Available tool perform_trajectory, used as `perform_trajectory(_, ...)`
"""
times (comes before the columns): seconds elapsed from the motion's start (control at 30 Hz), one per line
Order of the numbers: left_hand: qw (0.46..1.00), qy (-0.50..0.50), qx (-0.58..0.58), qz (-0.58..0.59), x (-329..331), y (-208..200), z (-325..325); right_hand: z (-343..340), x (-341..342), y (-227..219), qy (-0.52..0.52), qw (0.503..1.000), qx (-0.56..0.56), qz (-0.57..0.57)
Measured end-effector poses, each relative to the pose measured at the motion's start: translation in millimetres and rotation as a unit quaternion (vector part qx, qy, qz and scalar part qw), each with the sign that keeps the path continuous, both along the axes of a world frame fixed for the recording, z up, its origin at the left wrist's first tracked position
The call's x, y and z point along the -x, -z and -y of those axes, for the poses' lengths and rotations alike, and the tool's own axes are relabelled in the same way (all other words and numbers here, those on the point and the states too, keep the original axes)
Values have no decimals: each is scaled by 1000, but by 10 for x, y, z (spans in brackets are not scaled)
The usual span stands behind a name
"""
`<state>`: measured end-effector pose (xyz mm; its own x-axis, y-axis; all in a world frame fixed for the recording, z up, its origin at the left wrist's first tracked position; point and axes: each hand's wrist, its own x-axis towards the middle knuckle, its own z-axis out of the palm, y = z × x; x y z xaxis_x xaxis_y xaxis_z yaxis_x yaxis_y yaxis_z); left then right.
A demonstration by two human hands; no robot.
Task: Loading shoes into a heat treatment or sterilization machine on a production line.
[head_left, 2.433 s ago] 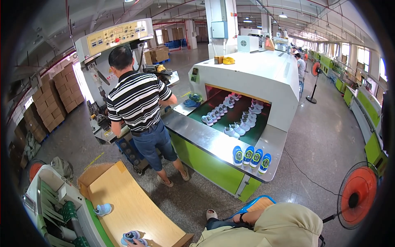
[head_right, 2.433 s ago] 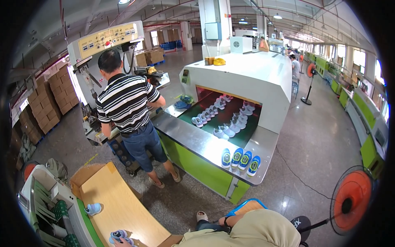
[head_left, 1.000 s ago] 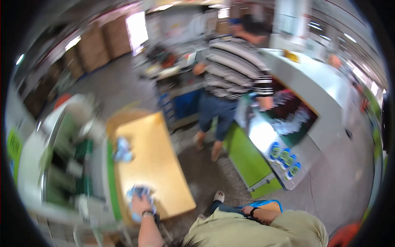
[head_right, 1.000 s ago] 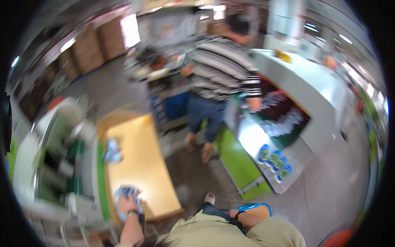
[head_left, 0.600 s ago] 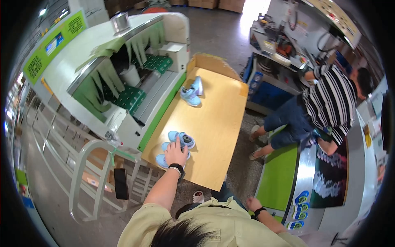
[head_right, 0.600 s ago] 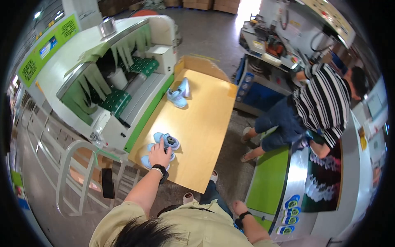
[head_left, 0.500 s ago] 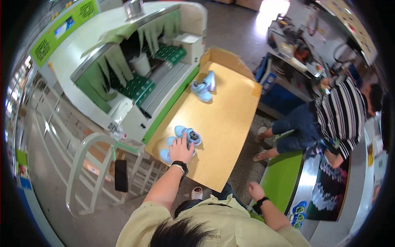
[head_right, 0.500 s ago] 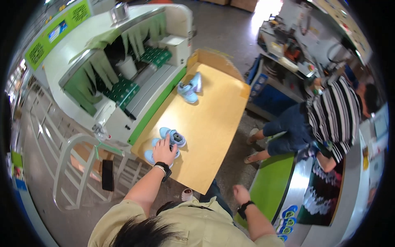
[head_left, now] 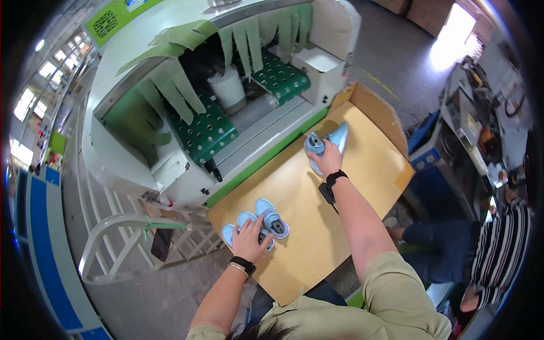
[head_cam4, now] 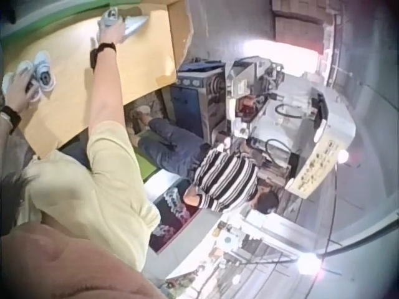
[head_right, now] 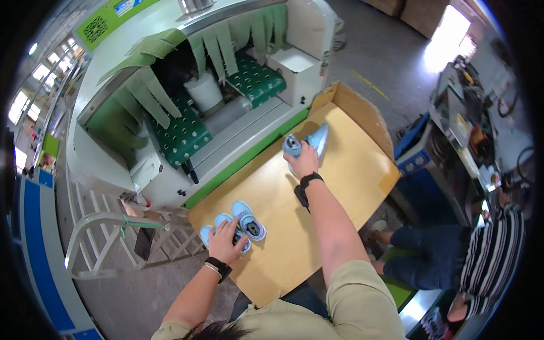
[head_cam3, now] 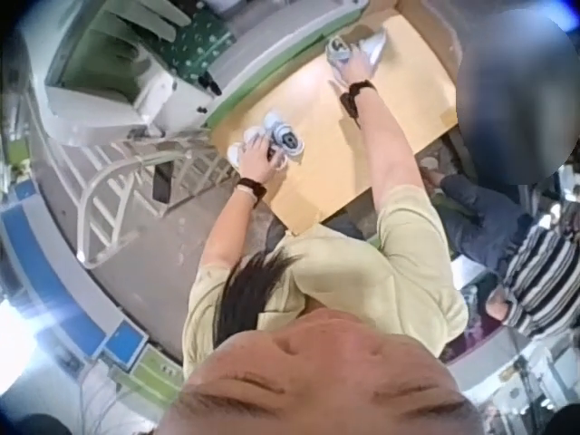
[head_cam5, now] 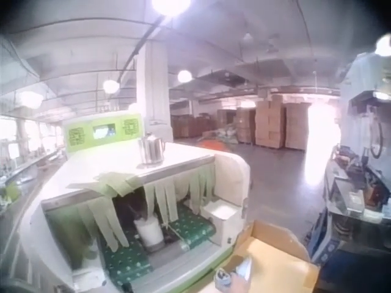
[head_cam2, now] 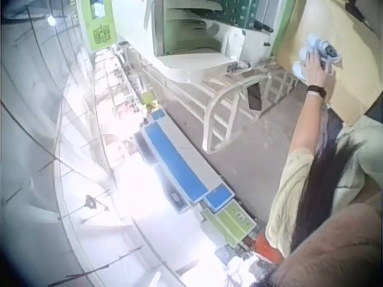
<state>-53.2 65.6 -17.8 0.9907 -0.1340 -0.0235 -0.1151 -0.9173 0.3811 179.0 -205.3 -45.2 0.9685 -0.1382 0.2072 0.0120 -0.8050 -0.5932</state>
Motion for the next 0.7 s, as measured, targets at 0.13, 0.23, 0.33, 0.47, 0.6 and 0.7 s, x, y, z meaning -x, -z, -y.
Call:
perform_trajectory(0.13,993,-114,0,-3,-44,-23,522,65,-233,155,-7,997,-9,-73)
perform_trajectory(0.23,988,-148,-2,-35,-128,-39,806,319,54,49,-394,919,-11,-19)
perform_trajectory(0.33,982,-164,-55,-69,-186,26,864,319,750,-132,-320,946,-49,1)
perform_trajectory(0.47,978,-172,112,29,-313,364,972,137,1453,61,-216,815,-475,-252)
perform_trajectory(0.6,939,-262,209,74,-491,393,1063,-223,1517,197,-134,973,-176,-60)
perform_trajectory(0.7,881,-318,345,62,-638,210,891,-393,1264,127,-126,954,-257,-90)
